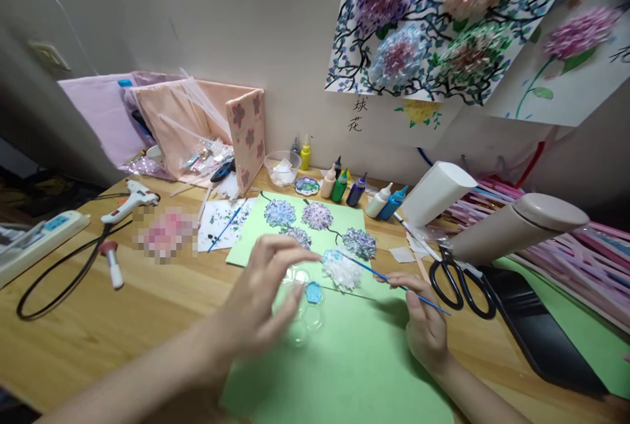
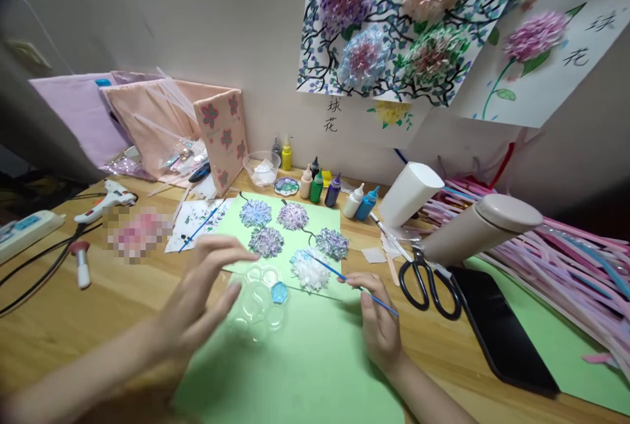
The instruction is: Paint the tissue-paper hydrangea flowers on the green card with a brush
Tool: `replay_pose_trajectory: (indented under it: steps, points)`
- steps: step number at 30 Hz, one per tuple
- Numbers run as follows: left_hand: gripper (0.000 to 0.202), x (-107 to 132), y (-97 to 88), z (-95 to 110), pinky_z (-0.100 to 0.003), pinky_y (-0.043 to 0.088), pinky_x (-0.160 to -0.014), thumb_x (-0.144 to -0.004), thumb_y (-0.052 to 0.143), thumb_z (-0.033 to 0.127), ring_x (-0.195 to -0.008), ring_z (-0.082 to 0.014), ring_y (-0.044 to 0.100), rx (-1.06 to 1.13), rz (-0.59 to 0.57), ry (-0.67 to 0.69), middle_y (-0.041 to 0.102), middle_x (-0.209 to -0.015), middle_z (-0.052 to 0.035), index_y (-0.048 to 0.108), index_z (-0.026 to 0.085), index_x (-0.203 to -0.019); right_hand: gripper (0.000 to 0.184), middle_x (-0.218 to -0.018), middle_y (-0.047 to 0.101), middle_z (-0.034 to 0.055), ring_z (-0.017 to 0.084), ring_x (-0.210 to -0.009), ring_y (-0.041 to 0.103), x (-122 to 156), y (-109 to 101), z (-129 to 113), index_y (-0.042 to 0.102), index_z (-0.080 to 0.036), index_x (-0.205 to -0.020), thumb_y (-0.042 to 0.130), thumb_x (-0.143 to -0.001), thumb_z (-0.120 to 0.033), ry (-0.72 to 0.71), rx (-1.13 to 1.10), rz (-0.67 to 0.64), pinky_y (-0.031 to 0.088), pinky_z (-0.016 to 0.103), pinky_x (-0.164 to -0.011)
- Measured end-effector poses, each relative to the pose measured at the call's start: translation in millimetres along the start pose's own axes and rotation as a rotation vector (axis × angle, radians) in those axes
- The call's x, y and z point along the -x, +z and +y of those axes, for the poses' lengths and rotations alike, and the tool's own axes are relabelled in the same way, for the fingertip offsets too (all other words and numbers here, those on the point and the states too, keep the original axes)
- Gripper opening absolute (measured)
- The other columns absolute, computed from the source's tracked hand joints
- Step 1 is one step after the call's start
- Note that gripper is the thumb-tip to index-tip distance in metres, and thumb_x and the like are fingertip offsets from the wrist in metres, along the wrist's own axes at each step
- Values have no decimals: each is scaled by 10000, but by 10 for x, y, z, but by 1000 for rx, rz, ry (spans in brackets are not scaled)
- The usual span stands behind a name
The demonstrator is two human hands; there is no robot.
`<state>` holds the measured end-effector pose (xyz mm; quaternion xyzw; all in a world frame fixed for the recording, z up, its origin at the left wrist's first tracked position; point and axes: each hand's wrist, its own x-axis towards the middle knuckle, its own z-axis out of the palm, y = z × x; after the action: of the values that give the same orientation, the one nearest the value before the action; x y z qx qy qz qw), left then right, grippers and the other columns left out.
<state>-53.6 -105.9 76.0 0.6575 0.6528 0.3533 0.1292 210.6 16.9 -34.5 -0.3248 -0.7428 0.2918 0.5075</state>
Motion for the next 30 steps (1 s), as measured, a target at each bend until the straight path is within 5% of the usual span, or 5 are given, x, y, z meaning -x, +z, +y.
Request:
replay_pose_trajectory:
  steps: [7, 15, 30]
  points:
    - [225, -166, 192, -632, -334, 408, -729, -907, 407, 303, -831, -212, 552, -284, -146, -60, 594, -868, -57, 584, 193, -822, 247, -960, 645, 56, 215, -928, 588, -11, 18, 29, 607, -234, -999, 368, -942, -262, -45, 27, -31, 473, 381, -799]
    - [232, -59, 179, -750, -307, 381, -646, -896, 422, 357, -723, -193, 545, -219, -215, -167, 598, -787, -30, 552, 199, -786, 132, -919, 636, 41, 192, -910, 611, -110, 76, 24, 579, -239, -983, 465, -916, -237, -16, 107, 7, 507, 346, -808]
    - [204, -15, 294, -860, -296, 392, -656, -909, 396, 371, -728, -184, 562, -142, -297, -137, 592, -814, -10, 497, 213, -828, 157, -932, 614, 38, 176, -880, 598, -110, 62, 71, 570, -237, -965, 435, -946, -315, 160, -42, 77, 475, 334, -782]
